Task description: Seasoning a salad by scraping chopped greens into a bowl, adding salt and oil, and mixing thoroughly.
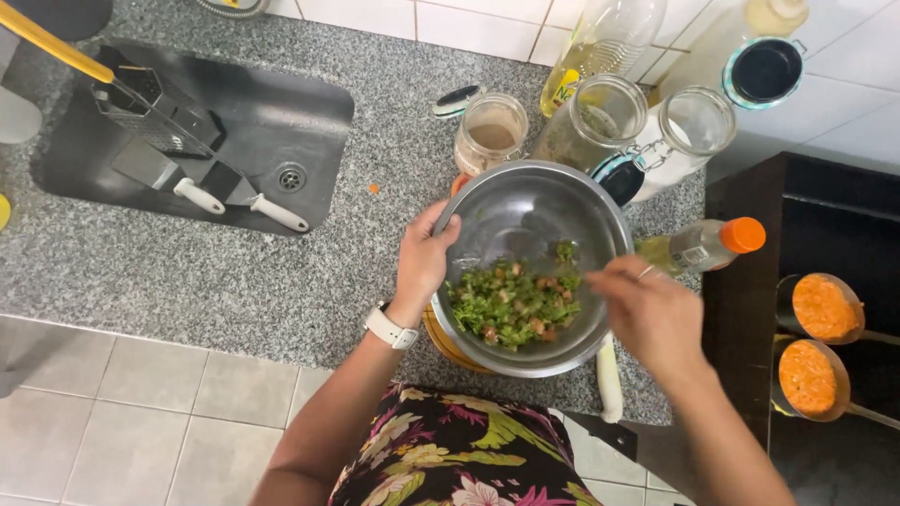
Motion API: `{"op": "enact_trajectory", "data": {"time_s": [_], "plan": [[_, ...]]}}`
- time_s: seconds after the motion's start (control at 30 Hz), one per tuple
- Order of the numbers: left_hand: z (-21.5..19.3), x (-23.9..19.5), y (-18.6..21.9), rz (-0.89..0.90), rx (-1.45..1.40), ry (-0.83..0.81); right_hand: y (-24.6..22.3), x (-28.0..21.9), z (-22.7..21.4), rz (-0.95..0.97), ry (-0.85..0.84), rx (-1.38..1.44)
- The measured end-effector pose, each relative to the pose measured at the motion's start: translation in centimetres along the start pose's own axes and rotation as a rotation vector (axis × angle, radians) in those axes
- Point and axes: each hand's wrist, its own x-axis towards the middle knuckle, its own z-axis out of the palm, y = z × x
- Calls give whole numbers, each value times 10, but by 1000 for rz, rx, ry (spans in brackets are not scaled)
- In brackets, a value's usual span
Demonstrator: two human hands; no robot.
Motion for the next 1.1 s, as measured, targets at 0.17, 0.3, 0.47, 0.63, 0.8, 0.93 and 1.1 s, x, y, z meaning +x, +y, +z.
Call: {"op": "enact_trajectory", "data": {"time_s": [0.17, 0.3, 0.47, 0.63, 0.8, 0.93, 1.1], "plan": [[2, -1, -3, -40, 29, 17, 18, 11, 10, 13, 121, -279], [-3, 6, -18, -25, 19, 53, -13, -3, -5, 232, -313, -202], [-4, 11, -21, -61, -9, 89, -54, -11, 6, 416, -414, 106], [0, 9, -21, -18, -26, 101, -85, -20, 33, 387, -89, 92], [-2, 15, -43, 95, -41, 80, -119, -24, 25, 31, 137, 158], [-7, 15, -49, 141, -52, 53, -89, -23, 24, 73, 140, 31], [-11, 3, -21, -45, -66, 40, -39, -32, 27, 300, 157, -431]]}}
